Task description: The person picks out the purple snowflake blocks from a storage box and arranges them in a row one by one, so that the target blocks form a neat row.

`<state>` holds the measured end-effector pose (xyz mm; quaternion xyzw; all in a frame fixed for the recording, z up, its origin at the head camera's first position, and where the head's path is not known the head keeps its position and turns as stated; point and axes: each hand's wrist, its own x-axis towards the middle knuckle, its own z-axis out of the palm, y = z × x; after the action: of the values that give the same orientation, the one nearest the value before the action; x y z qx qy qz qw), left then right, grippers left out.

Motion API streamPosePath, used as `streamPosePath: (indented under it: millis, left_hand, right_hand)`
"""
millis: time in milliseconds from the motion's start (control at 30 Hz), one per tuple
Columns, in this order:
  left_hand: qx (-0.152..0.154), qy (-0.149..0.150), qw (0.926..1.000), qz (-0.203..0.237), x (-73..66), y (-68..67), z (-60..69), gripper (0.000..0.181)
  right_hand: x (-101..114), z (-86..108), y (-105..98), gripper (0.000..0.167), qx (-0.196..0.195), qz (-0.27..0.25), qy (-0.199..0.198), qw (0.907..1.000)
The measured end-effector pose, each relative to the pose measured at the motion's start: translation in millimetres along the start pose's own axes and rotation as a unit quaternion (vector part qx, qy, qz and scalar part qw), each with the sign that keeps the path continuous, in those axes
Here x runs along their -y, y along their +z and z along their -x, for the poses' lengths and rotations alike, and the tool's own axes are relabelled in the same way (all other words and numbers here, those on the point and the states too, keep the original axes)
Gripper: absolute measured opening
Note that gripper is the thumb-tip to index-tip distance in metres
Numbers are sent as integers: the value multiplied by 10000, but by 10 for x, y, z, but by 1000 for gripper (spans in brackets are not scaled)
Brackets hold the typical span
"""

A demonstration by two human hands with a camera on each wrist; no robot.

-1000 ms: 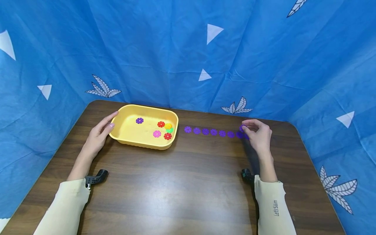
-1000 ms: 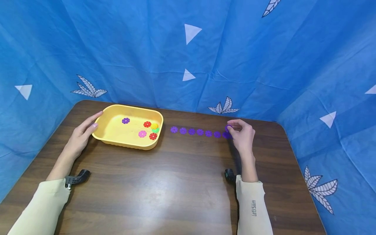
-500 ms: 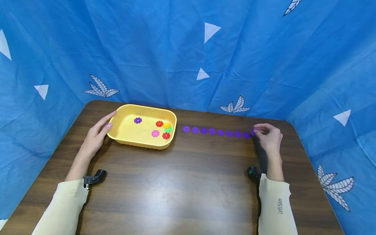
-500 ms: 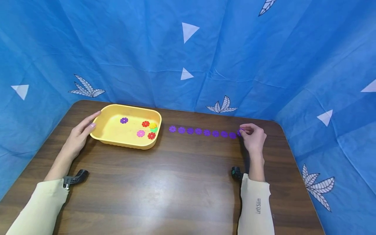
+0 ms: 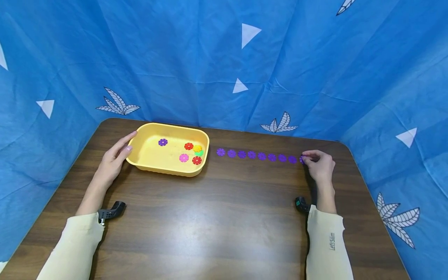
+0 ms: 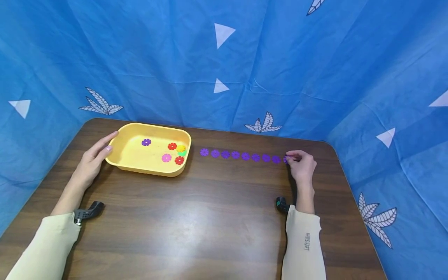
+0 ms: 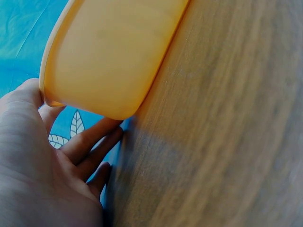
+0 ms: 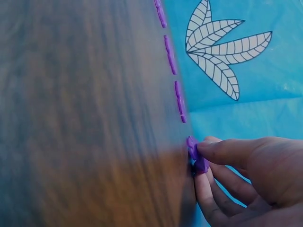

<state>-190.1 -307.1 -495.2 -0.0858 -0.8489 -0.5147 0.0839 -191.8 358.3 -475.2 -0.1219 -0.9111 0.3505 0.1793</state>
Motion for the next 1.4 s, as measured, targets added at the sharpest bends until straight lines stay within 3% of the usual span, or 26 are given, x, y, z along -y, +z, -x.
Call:
streamPosePath:
  millis: [567, 733, 1100, 1400]
  left_hand:
    - [9, 19, 10000, 71, -20, 8, 11, 48]
    - [29, -43, 10000, 22, -21, 6, -3, 48]
    - [-29, -15, 10000, -2, -28, -30, 13, 48]
    - [-4, 4, 10000, 41, -44, -7, 22, 48]
  right_hand:
    - [-46, -8, 18, 18, 31, -17, 82, 10000]
    - [-3, -17, 21, 18, -230, 4, -27, 9997]
    - [392, -83, 113, 21, -722, -298, -341, 9964]
    - [804, -30, 392, 20, -480, -657, -591, 9949]
